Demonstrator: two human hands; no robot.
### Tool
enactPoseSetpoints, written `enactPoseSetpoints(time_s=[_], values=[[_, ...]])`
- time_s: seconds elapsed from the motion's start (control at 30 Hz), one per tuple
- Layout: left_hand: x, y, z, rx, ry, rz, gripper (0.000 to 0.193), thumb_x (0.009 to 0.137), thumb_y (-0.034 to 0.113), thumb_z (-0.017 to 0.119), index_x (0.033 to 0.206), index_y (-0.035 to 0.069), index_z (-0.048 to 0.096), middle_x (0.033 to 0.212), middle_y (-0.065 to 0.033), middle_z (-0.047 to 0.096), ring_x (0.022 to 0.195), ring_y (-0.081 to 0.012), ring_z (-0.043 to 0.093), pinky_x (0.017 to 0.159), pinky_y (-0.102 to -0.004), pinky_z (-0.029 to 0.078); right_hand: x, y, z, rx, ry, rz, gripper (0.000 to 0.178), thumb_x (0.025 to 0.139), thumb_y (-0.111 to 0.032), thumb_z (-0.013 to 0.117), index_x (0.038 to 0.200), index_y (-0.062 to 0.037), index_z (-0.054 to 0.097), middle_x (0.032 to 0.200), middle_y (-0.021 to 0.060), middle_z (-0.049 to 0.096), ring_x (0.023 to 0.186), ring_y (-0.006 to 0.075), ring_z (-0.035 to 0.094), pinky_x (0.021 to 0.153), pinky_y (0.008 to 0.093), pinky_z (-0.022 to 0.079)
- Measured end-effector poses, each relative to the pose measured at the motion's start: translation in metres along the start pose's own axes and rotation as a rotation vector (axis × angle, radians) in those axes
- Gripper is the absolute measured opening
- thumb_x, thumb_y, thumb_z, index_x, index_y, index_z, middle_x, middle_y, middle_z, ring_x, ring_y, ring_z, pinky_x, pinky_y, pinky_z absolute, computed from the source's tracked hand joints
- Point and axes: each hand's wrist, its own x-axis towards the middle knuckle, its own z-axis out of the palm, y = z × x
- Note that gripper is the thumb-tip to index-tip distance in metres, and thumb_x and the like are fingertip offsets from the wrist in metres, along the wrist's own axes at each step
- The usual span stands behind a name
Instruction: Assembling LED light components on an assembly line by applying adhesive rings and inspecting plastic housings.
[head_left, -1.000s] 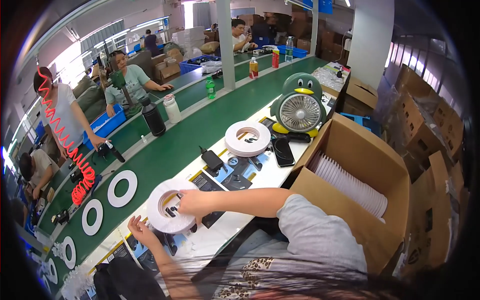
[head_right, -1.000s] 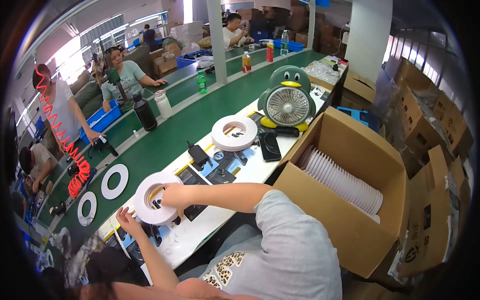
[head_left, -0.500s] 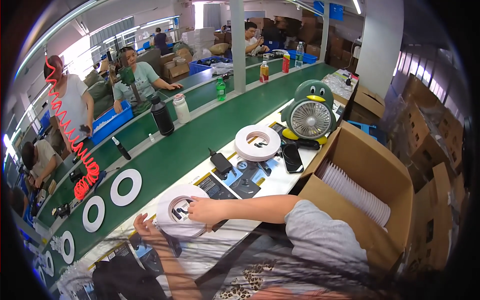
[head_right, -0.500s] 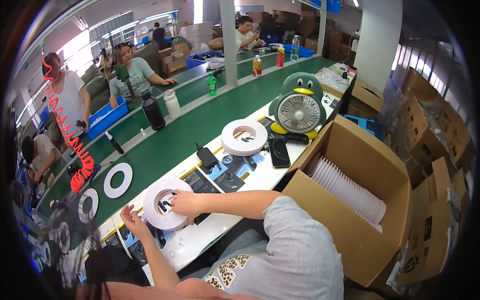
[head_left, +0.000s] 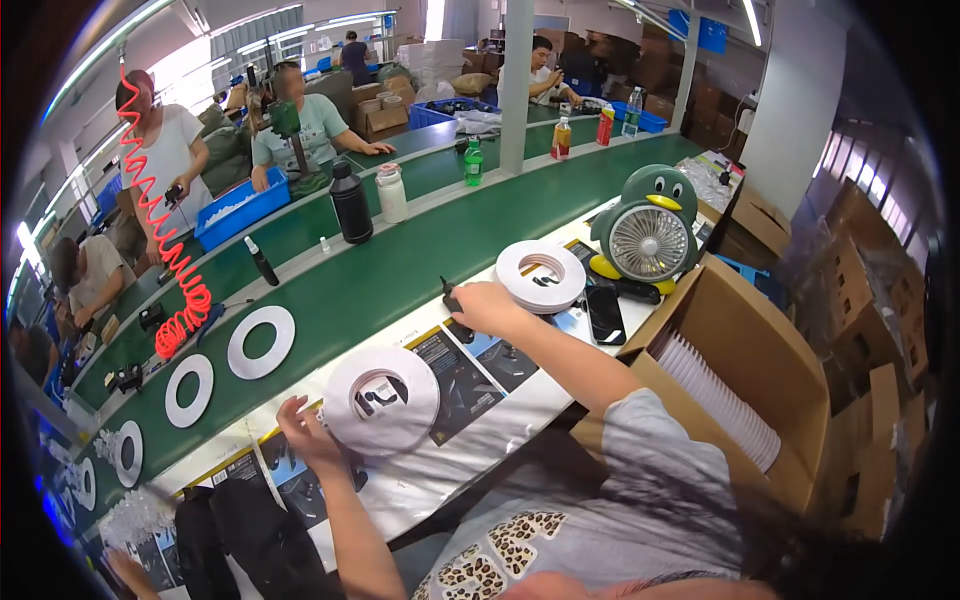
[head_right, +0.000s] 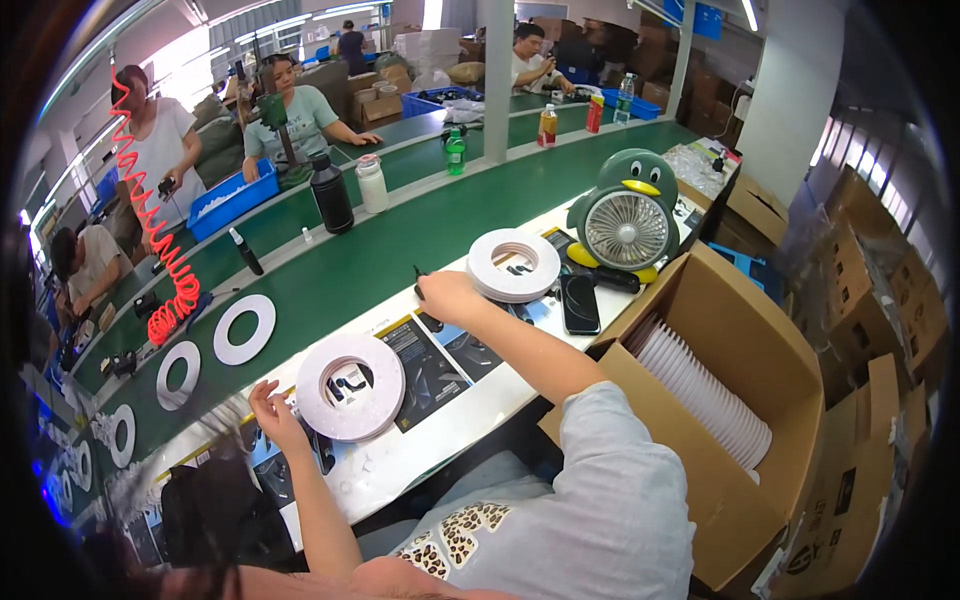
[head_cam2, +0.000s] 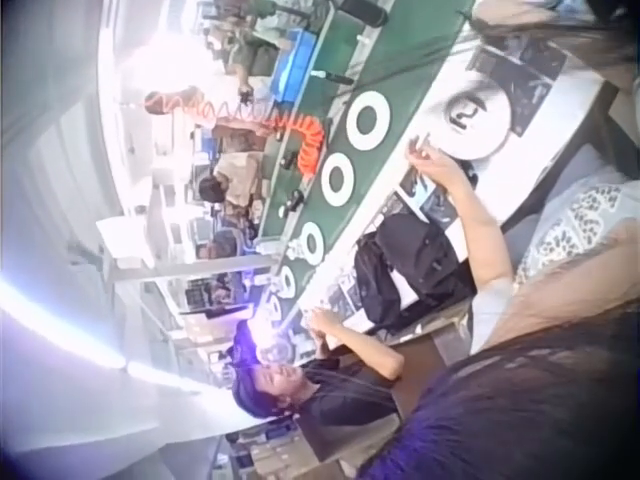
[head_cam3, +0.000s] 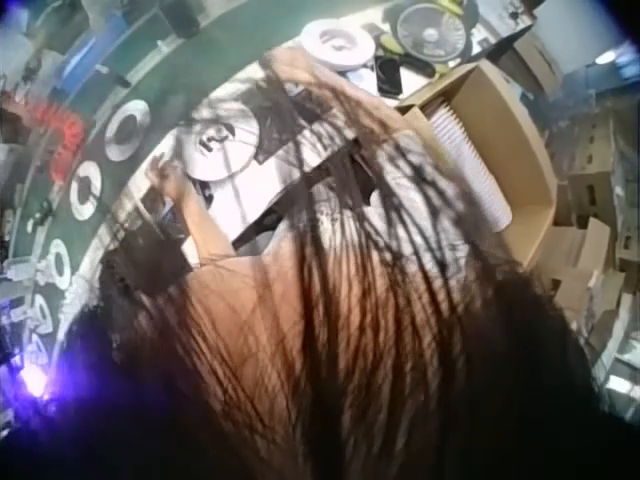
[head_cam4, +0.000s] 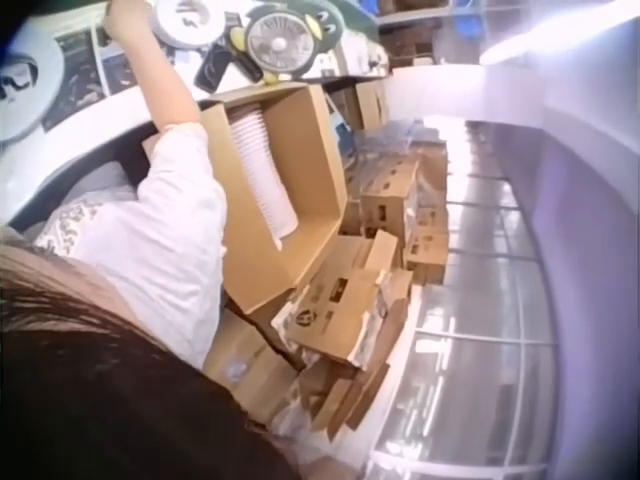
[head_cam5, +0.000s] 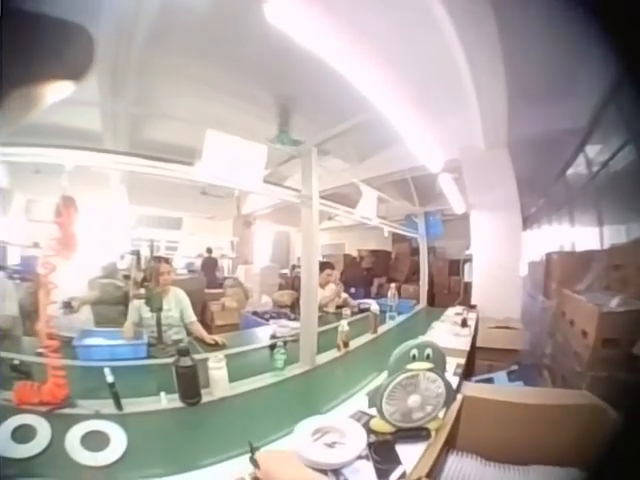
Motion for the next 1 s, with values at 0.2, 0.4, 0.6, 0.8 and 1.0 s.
enactPoseSetpoints(time_s=[0.2, 0.4, 0.6, 0.8, 1.0], values=[[-0.003, -0.001, -0.003, -0.061, 0.004, -0.033, 0.027, 0.091, 0.002, 0.045, 0.119, 0.002, 0.047, 0.111, -0.0095, 0.056, 0.089, -0.0137, 0.053, 0.079, -0.0271, 0.046, -0.002, 0.006, 0.043, -0.116, 0.110, 0.170, 0.056, 0.082, -0.043, 0.066, 0.121, -0.0049, 0.053, 0.092, 0.0148, 0.067, 0.084, 0.0299, 0.067, 0.071, 0.0408, 0.054], [-0.004, 0.000, -0.002, -0.032, 0.004, -0.051, 0.027, 0.090, 0.001, 0.045, 0.117, 0.002, 0.048, 0.109, -0.0093, 0.058, 0.082, -0.0133, 0.053, 0.075, -0.0261, 0.046, 0.007, 0.003, 0.058, -0.164, 0.111, 0.245, 0.071, 0.080, -0.048, 0.065, 0.132, -0.0046, 0.045, 0.096, 0.0167, 0.064, 0.088, 0.0307, 0.065, 0.074, 0.0415, 0.052], [-0.002, -0.004, -0.001, -0.034, 0.002, -0.017, 0.028, 0.089, 0.000, 0.044, 0.116, 0.002, 0.049, 0.108, -0.0093, 0.058, 0.081, -0.0134, 0.054, 0.074, -0.0261, 0.046, 0.012, 0.012, 0.066, -0.116, 0.173, 0.248, 0.066, 0.079, -0.044, 0.066, 0.126, -0.0018, 0.048, 0.094, 0.0164, 0.065, 0.088, 0.0311, 0.065, 0.074, 0.0422, 0.052], [-0.002, -0.007, 0.000, -0.008, -0.001, 0.007, 0.028, 0.088, 0.000, 0.045, 0.116, 0.003, 0.049, 0.109, -0.0101, 0.059, 0.080, -0.0132, 0.054, 0.075, -0.0258, 0.046, 0.017, 0.030, 0.066, 0.378, 0.167, 0.336, 0.055, 0.085, -0.042, 0.061, 0.125, -0.0054, 0.051, 0.096, 0.0143, 0.068, 0.075, 0.0271, 0.065, 0.069, 0.0382, 0.052], [-0.005, -0.008, -0.004, 0.001, 0.008, -0.026, 0.030, 0.087, -0.001, 0.047, 0.116, 0.003, 0.050, 0.108, -0.0103, 0.060, 0.080, -0.0128, 0.056, 0.074, -0.0257, 0.047, 0.020, 0.012, 0.051, 1.843, -0.001, 0.380, 0.043, 0.095, -0.038, 0.048, 0.123, -0.0052, 0.054, 0.101, 0.0151, 0.066, 0.077, 0.0160, 0.061, 0.071, 0.0280, 0.050]])
